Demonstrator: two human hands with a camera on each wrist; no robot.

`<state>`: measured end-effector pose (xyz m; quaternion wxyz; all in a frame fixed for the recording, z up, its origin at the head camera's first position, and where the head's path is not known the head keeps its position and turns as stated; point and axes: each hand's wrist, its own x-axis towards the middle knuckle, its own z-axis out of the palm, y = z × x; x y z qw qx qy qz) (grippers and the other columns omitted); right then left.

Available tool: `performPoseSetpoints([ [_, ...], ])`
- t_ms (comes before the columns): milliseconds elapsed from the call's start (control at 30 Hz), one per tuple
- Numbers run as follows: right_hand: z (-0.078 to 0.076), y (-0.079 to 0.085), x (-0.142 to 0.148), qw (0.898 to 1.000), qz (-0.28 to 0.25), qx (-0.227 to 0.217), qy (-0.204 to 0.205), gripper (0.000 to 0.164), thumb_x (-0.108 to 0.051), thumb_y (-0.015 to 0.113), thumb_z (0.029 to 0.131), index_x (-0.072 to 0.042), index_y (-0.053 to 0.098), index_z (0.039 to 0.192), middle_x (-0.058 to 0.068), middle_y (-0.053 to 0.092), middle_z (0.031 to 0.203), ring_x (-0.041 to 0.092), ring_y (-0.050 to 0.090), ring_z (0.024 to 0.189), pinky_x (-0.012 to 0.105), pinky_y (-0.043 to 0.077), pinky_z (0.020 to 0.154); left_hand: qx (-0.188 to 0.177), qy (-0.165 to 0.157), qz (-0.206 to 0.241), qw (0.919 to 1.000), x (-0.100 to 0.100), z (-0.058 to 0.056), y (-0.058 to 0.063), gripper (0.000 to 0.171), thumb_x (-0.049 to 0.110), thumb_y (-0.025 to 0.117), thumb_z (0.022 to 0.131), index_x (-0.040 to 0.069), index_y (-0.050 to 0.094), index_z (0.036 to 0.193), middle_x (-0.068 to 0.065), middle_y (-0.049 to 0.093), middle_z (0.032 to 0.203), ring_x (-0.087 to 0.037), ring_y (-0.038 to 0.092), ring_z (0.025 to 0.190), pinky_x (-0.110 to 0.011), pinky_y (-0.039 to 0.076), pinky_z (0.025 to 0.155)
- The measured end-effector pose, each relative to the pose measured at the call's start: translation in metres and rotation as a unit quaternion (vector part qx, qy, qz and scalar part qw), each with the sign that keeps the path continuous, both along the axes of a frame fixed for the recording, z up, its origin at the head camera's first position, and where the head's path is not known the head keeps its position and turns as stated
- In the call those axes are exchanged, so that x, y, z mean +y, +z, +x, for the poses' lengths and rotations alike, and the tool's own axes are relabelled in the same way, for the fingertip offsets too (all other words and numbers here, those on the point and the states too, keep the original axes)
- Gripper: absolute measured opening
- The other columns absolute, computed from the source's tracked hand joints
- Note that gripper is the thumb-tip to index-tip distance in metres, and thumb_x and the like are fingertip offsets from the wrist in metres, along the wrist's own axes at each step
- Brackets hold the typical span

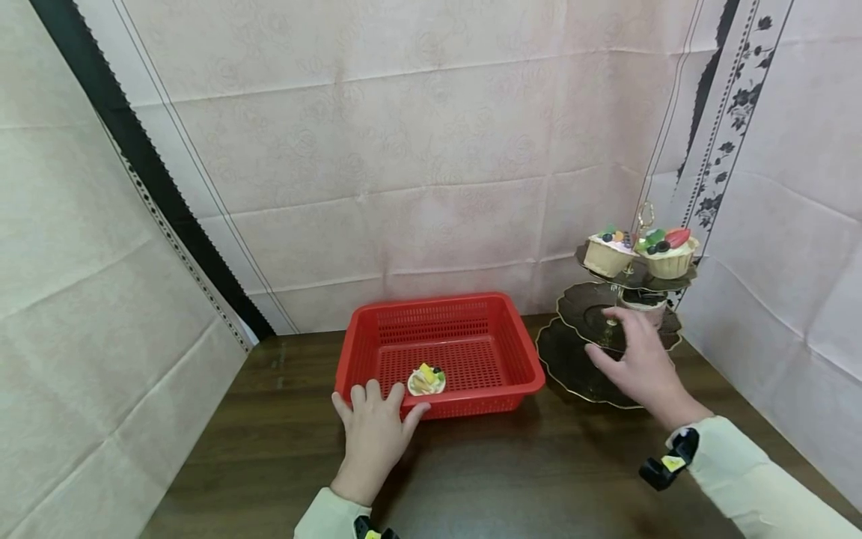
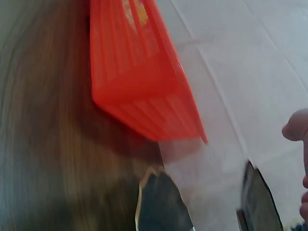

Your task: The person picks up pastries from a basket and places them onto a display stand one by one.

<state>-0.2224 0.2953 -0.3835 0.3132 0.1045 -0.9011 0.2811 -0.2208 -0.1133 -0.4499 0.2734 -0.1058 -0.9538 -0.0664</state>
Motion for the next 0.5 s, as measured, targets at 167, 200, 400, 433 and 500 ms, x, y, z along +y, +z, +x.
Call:
performPoseSetpoints([
  [167,-0.013,-0.008,-0.030,0.998,-0.011,-0.030,0.053,0.059,-0.018,0.080,0.087,0.000,0.049,0.134,0.022,0.050,0.131,0.041,0.049,0.122,0.064,0.041,0.100,0.005,-0.001,0.000,1.0000,-0.001,0.000,-0.001,0.057,0.069,0.060,0.089,0.017,0.069,0.110,-0.020,0.058,0.103,-0.042,0.048,0.103,-0.081,0.019,0.100],
  [200,-0.015,-0.009,-0.036,0.997,-0.014,-0.039,0.061,0.059,-0.019,0.080,0.087,-0.001,0.049,0.134,0.021,0.050,0.132,0.040,0.050,0.122,0.063,0.042,0.100,0.006,-0.002,0.000,1.0000,-0.001,-0.001,-0.002,0.057,0.069,0.060,0.089,0.017,0.069,0.110,-0.020,0.058,0.103,-0.042,0.048,0.103,-0.081,0.018,0.100],
  [400,-0.031,-0.013,-0.077,0.989,-0.024,-0.095,0.113,0.063,-0.023,0.080,0.088,-0.005,0.047,0.138,0.016,0.051,0.133,0.035,0.053,0.122,0.057,0.047,0.100,0.006,-0.001,-0.001,1.0000,0.000,-0.001,-0.002,0.057,0.068,0.061,0.089,0.017,0.069,0.111,-0.019,0.058,0.104,-0.042,0.048,0.103,-0.081,0.020,0.100],
  [433,-0.033,-0.013,-0.084,0.986,-0.024,-0.107,0.122,0.064,-0.024,0.080,0.088,-0.006,0.047,0.139,0.016,0.051,0.134,0.035,0.053,0.122,0.056,0.047,0.100,0.006,-0.001,-0.001,1.0000,0.000,-0.001,-0.001,0.056,0.068,0.061,0.089,0.017,0.069,0.111,-0.019,0.058,0.104,-0.042,0.048,0.103,-0.081,0.021,0.100],
  [500,-0.038,-0.013,-0.098,0.981,-0.024,-0.137,0.135,0.068,-0.026,0.081,0.088,-0.007,0.044,0.142,0.015,0.051,0.136,0.033,0.054,0.122,0.055,0.048,0.100,0.006,-0.002,-0.001,1.0000,0.000,-0.001,-0.001,0.056,0.068,0.062,0.089,0.017,0.069,0.111,-0.019,0.058,0.103,-0.042,0.048,0.102,-0.082,0.020,0.100],
])
